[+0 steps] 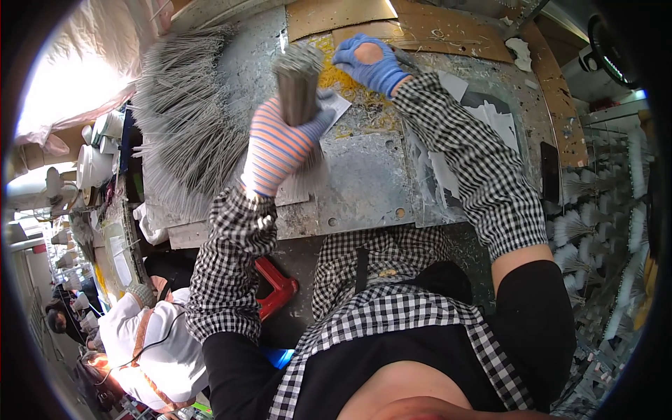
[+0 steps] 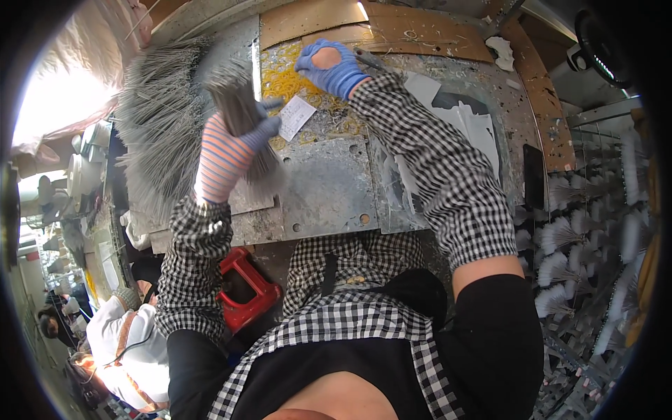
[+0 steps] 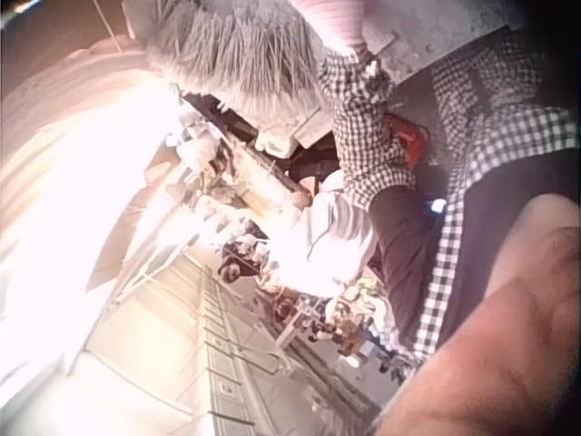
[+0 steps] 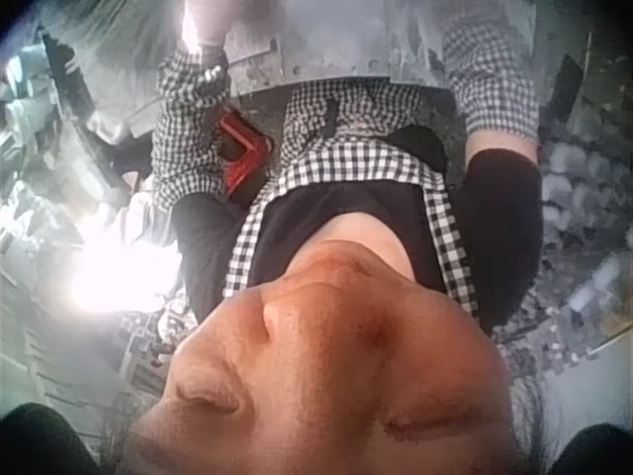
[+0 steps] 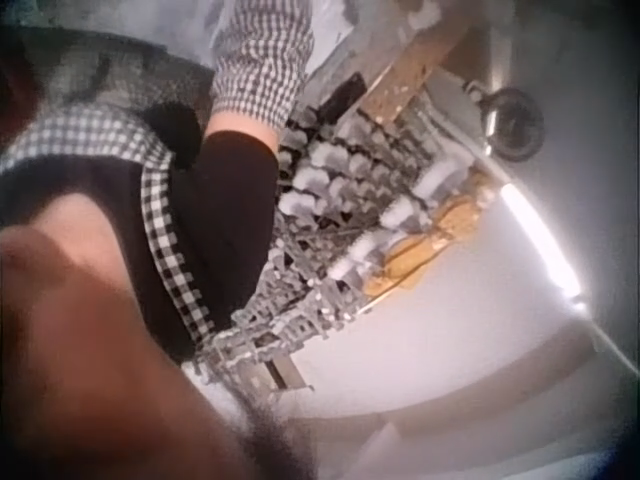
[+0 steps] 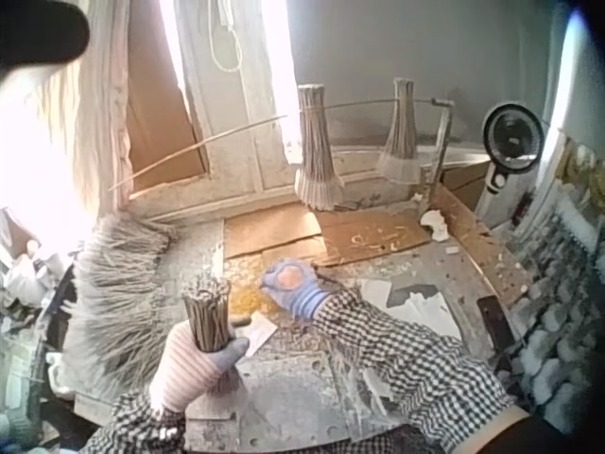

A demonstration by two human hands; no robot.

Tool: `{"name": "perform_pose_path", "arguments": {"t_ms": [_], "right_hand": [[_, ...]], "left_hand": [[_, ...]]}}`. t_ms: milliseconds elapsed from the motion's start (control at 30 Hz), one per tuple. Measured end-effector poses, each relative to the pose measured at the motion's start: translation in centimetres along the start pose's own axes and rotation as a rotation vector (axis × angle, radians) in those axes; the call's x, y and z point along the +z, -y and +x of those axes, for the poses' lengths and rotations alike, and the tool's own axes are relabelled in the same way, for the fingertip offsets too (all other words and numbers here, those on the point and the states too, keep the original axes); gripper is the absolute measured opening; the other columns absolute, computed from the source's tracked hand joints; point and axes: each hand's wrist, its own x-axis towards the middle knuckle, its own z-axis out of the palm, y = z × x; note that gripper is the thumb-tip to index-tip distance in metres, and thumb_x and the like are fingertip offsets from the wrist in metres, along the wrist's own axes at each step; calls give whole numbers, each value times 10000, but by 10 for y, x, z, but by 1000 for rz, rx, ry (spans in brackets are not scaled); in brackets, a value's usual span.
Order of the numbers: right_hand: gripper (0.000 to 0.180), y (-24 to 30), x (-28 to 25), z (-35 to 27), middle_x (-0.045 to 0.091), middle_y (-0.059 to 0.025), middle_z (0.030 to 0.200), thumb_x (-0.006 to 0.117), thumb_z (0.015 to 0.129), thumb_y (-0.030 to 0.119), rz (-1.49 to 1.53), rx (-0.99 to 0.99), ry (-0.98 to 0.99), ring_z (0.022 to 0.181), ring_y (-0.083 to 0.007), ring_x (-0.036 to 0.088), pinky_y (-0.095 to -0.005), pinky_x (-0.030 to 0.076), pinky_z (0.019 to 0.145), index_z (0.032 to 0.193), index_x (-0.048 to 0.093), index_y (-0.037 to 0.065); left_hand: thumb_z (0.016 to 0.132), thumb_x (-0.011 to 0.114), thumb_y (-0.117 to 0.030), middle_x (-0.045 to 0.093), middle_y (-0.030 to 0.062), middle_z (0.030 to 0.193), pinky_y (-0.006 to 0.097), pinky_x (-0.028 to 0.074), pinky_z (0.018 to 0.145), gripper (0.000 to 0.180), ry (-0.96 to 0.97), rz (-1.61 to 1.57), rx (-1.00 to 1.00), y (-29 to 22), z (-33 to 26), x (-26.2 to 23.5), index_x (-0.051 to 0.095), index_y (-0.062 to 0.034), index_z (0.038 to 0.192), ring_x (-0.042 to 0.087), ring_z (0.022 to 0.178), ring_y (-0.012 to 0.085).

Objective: Dipping brush fibers into adhesive and shaping them into a finished brush.

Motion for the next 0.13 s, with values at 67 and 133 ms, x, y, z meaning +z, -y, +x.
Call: {"name": "perform_pose_path", "arguments": {"t_ms": [67, 133], "right_hand": [[208, -1, -12, -7, 752, -9, 1078, 748, 875, 287, 51, 89, 111, 1075, -231, 677, -371, 536, 951, 1064, 798, 217], [226, -3, -31, -4, 756, -6, 1092, 766, 861, 291, 64, 122, 136, 1082, -229, 679, -364, 536, 954, 1073, 802, 222]], "left_hand": [[858, 810, -114, 756, 110, 983, 331, 520, 940, 172, -95, -88, 14, 5, 7, -5, 687, -4, 906, 677, 1103, 175], [839, 856, -153, 754, 110, 953, 346, 495, 996, 288, -161, -13, 82, 5, 22, -7, 672, 4, 995, 645, 1224, 192]]}}
